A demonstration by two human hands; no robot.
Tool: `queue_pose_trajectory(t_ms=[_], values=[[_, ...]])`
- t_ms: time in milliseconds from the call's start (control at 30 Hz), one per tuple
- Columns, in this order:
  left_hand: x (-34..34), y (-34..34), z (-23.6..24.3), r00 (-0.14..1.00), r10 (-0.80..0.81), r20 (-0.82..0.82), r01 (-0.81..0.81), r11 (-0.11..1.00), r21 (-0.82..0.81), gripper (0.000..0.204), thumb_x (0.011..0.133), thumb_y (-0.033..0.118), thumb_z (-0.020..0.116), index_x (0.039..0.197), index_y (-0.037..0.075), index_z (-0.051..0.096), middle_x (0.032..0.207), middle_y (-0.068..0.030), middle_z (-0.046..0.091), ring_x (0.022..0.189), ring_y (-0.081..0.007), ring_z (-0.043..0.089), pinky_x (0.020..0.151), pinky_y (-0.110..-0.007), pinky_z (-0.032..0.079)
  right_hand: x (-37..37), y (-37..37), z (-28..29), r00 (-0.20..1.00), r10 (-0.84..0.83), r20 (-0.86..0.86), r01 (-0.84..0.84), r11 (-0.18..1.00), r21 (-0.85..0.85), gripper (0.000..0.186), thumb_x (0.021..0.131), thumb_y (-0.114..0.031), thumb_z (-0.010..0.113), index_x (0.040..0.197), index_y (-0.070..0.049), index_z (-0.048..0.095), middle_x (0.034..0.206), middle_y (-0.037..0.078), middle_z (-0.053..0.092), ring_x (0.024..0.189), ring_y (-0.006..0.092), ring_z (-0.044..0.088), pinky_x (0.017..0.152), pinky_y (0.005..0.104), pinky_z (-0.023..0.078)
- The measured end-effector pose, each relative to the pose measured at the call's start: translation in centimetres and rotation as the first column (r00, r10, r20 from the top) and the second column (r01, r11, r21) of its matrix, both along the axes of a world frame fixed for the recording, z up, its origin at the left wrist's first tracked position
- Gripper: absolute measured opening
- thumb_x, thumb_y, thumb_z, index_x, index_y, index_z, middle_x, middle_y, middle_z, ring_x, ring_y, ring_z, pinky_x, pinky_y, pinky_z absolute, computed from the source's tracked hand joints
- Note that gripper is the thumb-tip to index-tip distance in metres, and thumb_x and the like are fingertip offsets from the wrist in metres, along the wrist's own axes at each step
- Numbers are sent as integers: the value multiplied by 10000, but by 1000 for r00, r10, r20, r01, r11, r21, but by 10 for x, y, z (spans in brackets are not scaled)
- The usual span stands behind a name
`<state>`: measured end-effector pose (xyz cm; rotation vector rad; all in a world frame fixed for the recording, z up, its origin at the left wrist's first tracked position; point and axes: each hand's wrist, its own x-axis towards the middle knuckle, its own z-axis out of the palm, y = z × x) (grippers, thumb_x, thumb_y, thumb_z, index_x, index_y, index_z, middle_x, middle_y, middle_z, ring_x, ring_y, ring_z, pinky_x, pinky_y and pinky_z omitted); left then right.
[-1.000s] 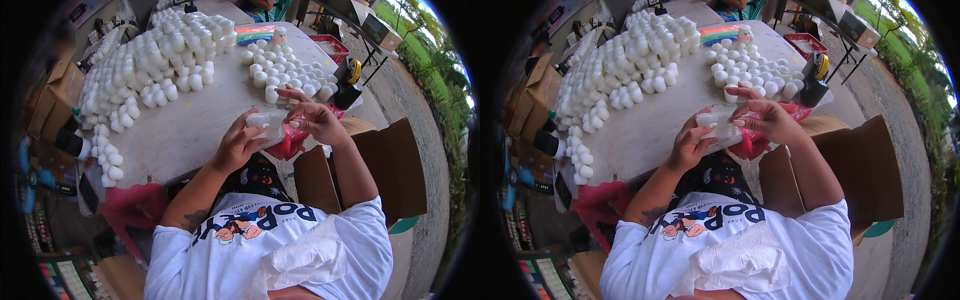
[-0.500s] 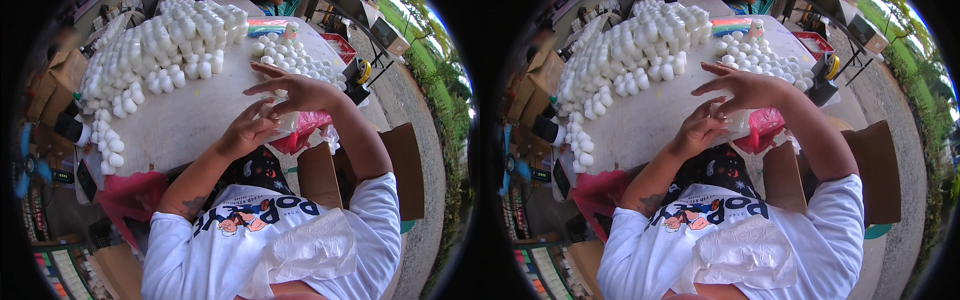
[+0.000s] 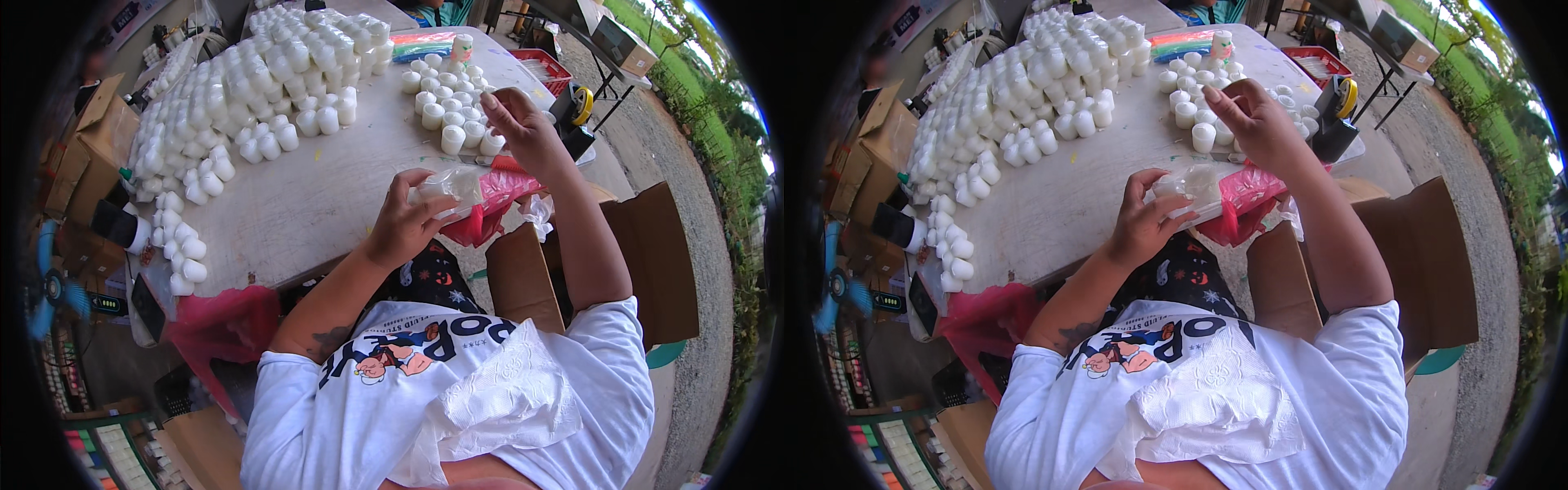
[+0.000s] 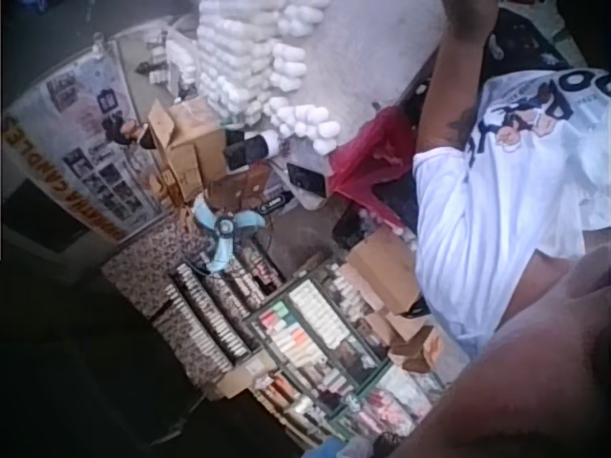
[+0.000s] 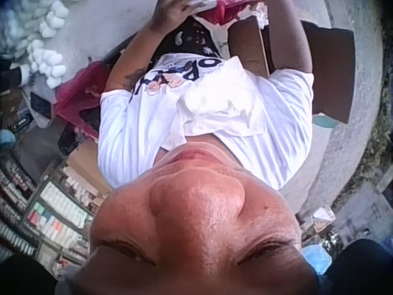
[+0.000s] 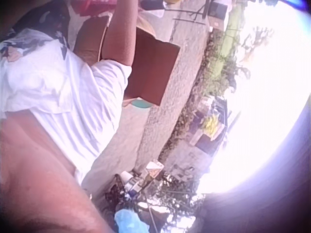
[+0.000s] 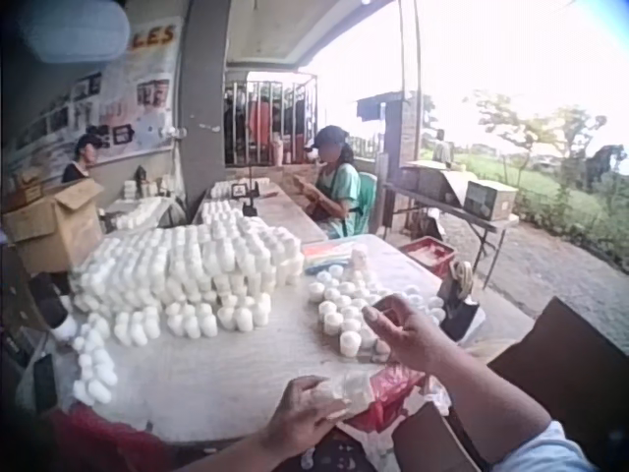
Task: The person packs small white candles into clear plastic bags. They pick up several candles from a table, place them into a bag, and seal it. The person repeats this process multiple times, arranging the finished bags on the table.
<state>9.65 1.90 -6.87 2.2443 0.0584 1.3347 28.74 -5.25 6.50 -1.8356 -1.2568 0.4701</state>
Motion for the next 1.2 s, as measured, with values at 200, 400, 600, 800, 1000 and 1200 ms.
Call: queue_pose_trajectory(t_ms=[200,400,600,800,1000,1200], values=[[-5,-11,5,996,-68,-50,83,888,452,332,794,155,679,1081,300,598,1246,-119,426,1234,-319,406,1092,-557,300,-6,-48,-88,261,71,-963,-255,967,2,563,952,-485,509,1221,9,510,1023,128,649,944,239,653,785,341,535],[-21,-13,7,999,-26,-32,32,983,183,988,649,267,841,1433,305,241,1513,-235,114,1439,-398,58,1118,-635,92,-25,-63,-77,284,445,-849,-263,888,378,465,839,-59,681,1258,1,488,1200,97,593,1092,193,591,930,334,477],[-22,-23,13,782,-551,292,508,293,-810,1076,711,270,851,1484,122,117,1474,-180,250,1251,-238,443,1017,-374,406,-26,-65,-78,617,517,-593,-433,852,293,645,766,-110,788,1327,-44,477,1323,121,502,1225,199,503,1018,353,411],[-21,-28,7,928,-365,79,288,565,-773,578,755,126,789,1220,47,454,1173,-99,542,1070,-176,556,901,-317,477,126,-67,-61,918,-390,-75,383,818,428,620,809,-447,732,1282,-78,573,1335,153,496,1188,235,525,971,353,421],[-17,-24,11,970,-238,-43,150,734,-662,568,728,106,798,1185,45,466,1075,-105,592,974,-170,600,854,-316,486,220,-54,-76,517,-662,-542,720,679,-143,518,822,-451,709,1143,-49,646,1208,107,601,1233,203,458,967,470,346],[-17,-24,11,983,-179,-44,120,805,-582,549,707,86,818,1147,47,491,1057,-122,603,972,-186,607,841,-325,495,203,-64,-72,663,-444,-603,624,772,118,332,826,-289,730,1035,-39,665,1088,58,637,1041,141,518,884,346,345]])
